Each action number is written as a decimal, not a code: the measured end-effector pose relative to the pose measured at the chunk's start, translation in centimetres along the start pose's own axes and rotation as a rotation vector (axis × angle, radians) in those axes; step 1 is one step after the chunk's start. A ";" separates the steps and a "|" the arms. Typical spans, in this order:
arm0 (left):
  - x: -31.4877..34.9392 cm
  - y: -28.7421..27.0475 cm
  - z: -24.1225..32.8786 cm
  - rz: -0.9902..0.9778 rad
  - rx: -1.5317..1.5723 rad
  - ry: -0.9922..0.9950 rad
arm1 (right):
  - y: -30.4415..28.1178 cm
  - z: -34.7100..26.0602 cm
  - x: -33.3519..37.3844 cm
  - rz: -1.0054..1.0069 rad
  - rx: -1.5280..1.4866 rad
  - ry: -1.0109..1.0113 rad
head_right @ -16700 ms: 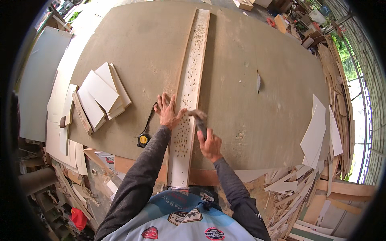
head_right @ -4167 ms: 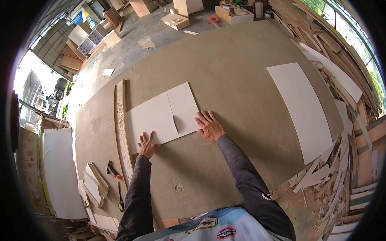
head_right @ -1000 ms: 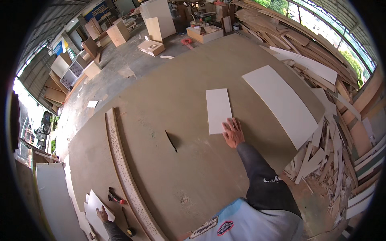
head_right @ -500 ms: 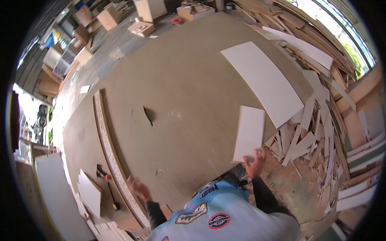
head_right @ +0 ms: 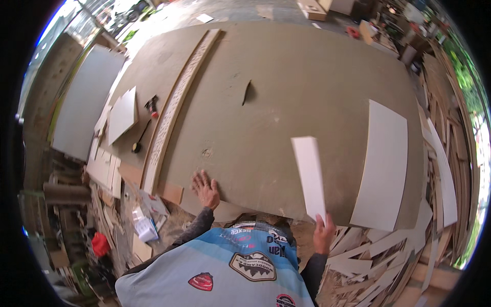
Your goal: The person measures a white panel with a tape measure, marks it with a pencil, and uses a hammer to nail a wooden board onto a large wooden sheet.
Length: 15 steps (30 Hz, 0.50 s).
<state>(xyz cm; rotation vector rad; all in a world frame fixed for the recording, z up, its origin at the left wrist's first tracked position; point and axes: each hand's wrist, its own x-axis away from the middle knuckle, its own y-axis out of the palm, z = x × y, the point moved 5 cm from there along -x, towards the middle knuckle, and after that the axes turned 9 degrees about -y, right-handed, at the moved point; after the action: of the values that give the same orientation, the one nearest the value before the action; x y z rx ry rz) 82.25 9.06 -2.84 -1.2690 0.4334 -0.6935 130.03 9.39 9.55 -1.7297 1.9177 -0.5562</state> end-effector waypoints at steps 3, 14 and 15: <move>4.9 0.7 -11.3 0.152 0.028 -0.309 | 6.1 -4.9 -7.1 -0.263 0.039 -0.410; 41.2 9.8 -31.7 -0.049 0.107 -0.997 | 43.7 -25.4 -22.4 -0.310 0.332 -0.818; 42.6 10.7 -30.7 -0.106 0.182 -1.113 | 45.6 -25.5 -24.1 -0.274 0.366 -0.797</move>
<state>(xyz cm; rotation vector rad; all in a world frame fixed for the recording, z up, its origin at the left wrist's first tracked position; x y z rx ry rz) 95.65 -40.58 -17.85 -1.3080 -0.5985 -0.0345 80.24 37.78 4.57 -1.6297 0.9716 -0.2238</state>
